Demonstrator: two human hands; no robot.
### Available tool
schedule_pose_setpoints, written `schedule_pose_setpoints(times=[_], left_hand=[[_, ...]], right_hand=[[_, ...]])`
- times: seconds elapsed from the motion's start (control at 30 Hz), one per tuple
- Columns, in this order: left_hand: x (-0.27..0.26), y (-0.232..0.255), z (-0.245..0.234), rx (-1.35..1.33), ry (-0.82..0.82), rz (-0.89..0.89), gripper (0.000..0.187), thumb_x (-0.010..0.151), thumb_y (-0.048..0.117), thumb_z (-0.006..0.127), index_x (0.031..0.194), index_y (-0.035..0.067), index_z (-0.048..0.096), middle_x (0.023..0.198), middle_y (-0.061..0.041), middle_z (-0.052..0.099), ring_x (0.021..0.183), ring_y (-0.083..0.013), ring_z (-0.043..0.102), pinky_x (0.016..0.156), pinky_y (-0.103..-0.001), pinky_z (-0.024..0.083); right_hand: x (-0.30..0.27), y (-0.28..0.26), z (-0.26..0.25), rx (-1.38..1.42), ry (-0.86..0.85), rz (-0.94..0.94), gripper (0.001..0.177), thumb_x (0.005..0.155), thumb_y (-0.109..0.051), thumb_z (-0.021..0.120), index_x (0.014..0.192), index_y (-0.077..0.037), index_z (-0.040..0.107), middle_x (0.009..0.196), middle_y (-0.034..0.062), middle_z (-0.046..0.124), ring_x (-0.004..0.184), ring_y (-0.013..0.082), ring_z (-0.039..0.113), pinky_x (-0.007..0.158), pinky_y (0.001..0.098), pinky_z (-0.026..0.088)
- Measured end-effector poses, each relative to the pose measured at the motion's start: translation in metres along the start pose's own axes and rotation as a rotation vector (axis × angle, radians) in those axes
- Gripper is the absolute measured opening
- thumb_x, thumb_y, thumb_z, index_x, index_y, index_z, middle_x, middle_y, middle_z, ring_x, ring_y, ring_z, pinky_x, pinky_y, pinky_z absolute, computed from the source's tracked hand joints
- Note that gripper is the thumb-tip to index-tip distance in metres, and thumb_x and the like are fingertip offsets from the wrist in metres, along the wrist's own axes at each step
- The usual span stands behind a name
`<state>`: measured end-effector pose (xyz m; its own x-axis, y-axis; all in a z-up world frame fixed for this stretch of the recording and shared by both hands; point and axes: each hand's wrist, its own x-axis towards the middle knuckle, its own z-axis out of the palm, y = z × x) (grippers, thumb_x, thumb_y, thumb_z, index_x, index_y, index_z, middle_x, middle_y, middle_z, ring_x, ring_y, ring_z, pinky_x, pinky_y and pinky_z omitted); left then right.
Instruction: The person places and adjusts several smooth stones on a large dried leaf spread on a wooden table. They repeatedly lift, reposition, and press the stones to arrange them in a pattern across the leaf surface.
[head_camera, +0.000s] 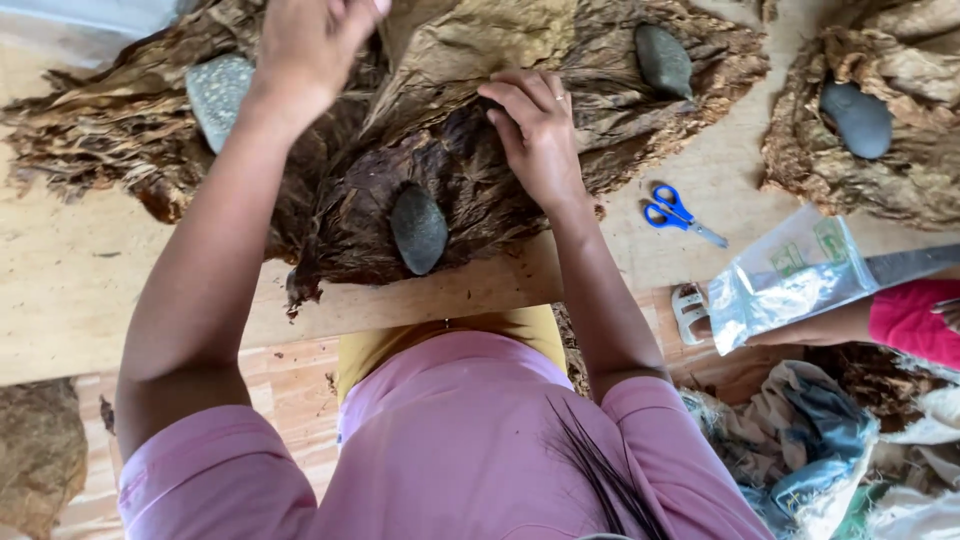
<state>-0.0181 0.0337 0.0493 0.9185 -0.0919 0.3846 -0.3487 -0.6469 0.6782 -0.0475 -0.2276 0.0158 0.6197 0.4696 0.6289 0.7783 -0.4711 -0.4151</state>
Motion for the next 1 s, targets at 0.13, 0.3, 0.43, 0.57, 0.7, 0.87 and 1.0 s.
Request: schedule_pose_setpoints(times=[0.13,0.3,0.43,0.57,0.7,0.87,1.0], left_hand=[[-0.036,0.013,0.000,0.130,-0.303,-0.288,0.044,0.103,0.046,0.054,0.108,0.002,0.051,0.083,-0.007,0.055,0.066,-0.0176,0.052,0.059,-0.027,0.047],[-0.037,-0.001,0.028,0.134,-0.314,-0.269,0.034,0.100,0.035,0.059,0.108,0.003,0.052,0.089,-0.010,0.061,0.067,-0.0194,0.059,0.059,-0.032,0.052],[-0.020,0.001,0.031,-0.162,-0.192,-0.314,0.015,0.100,0.018,0.048,0.104,0.005,0.055,0.102,-0.013,0.058,0.087,-0.0228,0.055,0.075,-0.040,0.041],[-0.007,0.003,0.031,-0.415,-0.152,-0.470,0.036,0.097,0.024,0.052,0.130,0.012,0.046,0.134,-0.012,0.053,0.126,-0.0294,0.049,0.106,-0.048,0.029],[-0.004,0.002,0.038,-0.395,-0.145,-0.460,0.021,0.096,0.027,0.052,0.112,0.014,0.057,0.109,-0.003,0.062,0.106,-0.0191,0.059,0.095,-0.034,0.042],[0.001,0.022,0.028,-0.338,-0.310,-0.635,0.028,0.096,0.028,0.048,0.120,0.015,0.055,0.118,-0.003,0.060,0.107,-0.0188,0.059,0.100,-0.037,0.039],[0.006,0.023,0.019,-0.277,-0.346,-0.714,0.026,0.092,0.036,0.057,0.113,0.022,0.059,0.111,0.000,0.065,0.104,-0.0187,0.062,0.098,-0.033,0.043]], right_hand=[[0.007,0.011,0.022,-0.276,0.002,-0.017,0.027,0.088,0.008,0.063,0.111,-0.006,0.066,0.112,0.0090,0.064,0.107,0.0287,0.055,0.084,0.0434,0.040],[0.006,0.027,0.032,-0.288,-0.029,0.005,0.028,0.080,0.008,0.072,0.104,-0.005,0.069,0.106,0.0111,0.069,0.104,0.0300,0.062,0.094,0.0497,0.042],[0.010,0.017,0.015,-0.233,0.160,-0.100,0.015,0.084,0.004,0.074,0.098,0.001,0.070,0.100,0.0128,0.069,0.095,0.0263,0.064,0.085,0.0385,0.051],[0.009,0.011,-0.002,-0.251,0.258,-0.192,0.010,0.089,0.001,0.072,0.098,0.000,0.068,0.104,0.0102,0.064,0.092,0.0234,0.056,0.076,0.0354,0.039],[0.002,0.012,-0.002,-0.129,0.223,-0.123,0.004,0.097,0.000,0.055,0.097,-0.004,0.054,0.119,0.0089,0.060,0.109,0.0272,0.053,0.091,0.0435,0.038],[0.001,0.013,-0.005,-0.043,0.073,-0.168,0.018,0.101,0.004,0.047,0.119,0.000,0.045,0.106,0.0192,0.054,0.094,0.0313,0.053,0.082,0.0405,0.046],[0.005,0.024,-0.012,-0.272,0.005,-0.271,0.043,0.096,-0.025,0.076,0.127,-0.009,0.051,0.099,0.0095,0.049,0.091,0.0243,0.051,0.072,0.0384,0.055]])
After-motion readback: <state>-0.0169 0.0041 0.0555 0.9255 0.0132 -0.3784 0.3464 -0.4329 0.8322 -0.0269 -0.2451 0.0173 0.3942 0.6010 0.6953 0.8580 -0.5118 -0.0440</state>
